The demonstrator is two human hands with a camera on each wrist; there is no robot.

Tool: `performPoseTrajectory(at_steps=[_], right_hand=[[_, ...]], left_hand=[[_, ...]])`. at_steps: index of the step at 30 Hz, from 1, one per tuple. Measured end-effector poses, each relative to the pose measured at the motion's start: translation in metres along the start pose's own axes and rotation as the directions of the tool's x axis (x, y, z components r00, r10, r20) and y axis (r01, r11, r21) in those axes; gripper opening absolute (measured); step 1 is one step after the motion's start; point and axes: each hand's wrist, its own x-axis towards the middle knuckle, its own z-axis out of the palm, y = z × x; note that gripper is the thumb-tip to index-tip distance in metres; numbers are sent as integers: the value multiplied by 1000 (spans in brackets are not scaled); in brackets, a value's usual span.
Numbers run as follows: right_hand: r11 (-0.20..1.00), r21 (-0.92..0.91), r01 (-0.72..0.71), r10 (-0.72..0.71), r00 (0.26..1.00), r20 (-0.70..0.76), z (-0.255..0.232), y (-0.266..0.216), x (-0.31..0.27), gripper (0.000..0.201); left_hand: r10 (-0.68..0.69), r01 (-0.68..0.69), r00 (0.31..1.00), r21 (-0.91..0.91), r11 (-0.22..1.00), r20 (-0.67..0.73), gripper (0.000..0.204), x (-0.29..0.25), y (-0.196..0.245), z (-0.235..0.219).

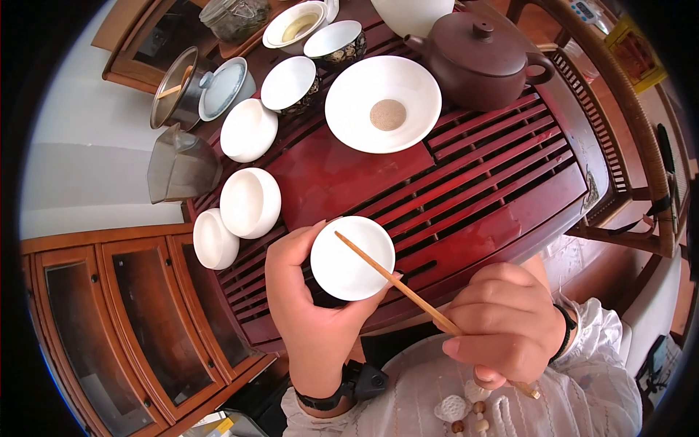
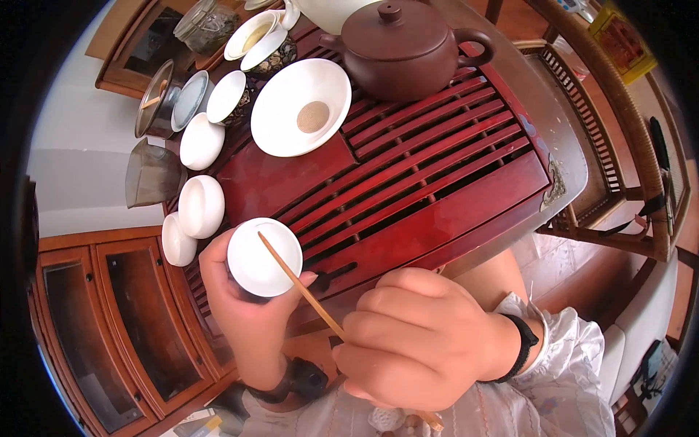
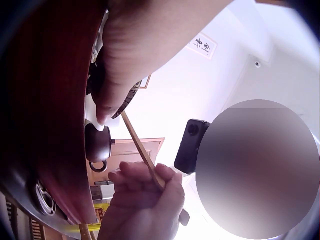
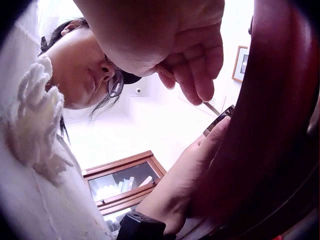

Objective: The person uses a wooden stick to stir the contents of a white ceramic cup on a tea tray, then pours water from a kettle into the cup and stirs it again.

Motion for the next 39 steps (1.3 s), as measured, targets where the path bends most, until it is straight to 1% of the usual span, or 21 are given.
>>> performPoseTrajectory(at_steps=[2,5,7,8,10,11,13,15,17,18,20,22,23,25,26,29,31,33,35,37,39], right_hand=[[1000,-8,-22,22,1000,-10,0,0,-1,21],[997,75,21,-22,1000,10,1,5,1,21],[999,33,32,-34,998,54,-5,6,1,22],[999,33,32,-34,998,54,-5,4,-1,22],[998,-60,1,0,1000,29,-4,1,-5,22],[998,-60,1,1,1000,30,-1,1,-4,22],[999,42,28,-29,999,27,5,2,-2,18],[998,63,29,-33,998,57,3,4,0,18],[996,84,31,-38,995,87,-2,5,2,18],[998,60,19,-25,994,103,-6,6,1,18],[999,37,6,-10,993,119,-7,6,0,18],[999,-45,1,1,999,38,-6,4,-2,18],[999,-46,0,2,999,38,-5,4,-1,18],[997,78,11,-15,998,54,1,5,1,16],[997,78,11,-16,998,54,1,6,1,16],[994,106,9,-18,997,78,1,6,2,17],[1000,-9,-30,31,994,104,-2,1,0,17],[1000,2,-12,12,996,84,3,0,-1,17],[1000,14,7,-8,998,63,6,1,0,17],[996,92,13,-19,998,56,7,3,1,17],[999,44,8,-10,999,53,6,1,2,17]], left_hand=[[39,-39,999,28,999,10,72,0,0,1],[26,-27,1000,17,1000,11,71,0,1,0],[28,-30,999,50,998,42,76,-2,-1,-2],[28,-34,997,83,996,73,82,-2,-1,-3],[27,-33,997,85,996,74,83,-2,-2,-4],[26,-32,997,86,996,76,83,-2,-2,-4],[25,-31,997,92,995,74,83,-2,-1,-4],[25,-32,997,99,995,73,83,-2,-1,-4],[78,-86,994,125,988,70,83,-2,-2,-4],[77,-86,995,125,988,70,83,-2,-1,-2],[41,-41,999,39,998,-4,72,-1,1,1],[55,-55,998,50,997,1,72,0,2,1],[69,-69,998,61,996,5,71,0,3,1],[66,-70,997,93,993,39,78,-2,0,-3],[63,-71,995,126,989,71,85,-2,-1,-4],[76,-85,995,125,989,72,85,-1,-2,-5],[62,-70,996,116,991,71,86,-2,-2,-4],[49,-56,996,105,993,71,86,-1,-1,-2],[89,-90,996,65,994,10,71,1,1,0],[96,-96,995,63,993,9,71,2,1,0],[101,-102,995,61,993,9,71,2,0,0]])
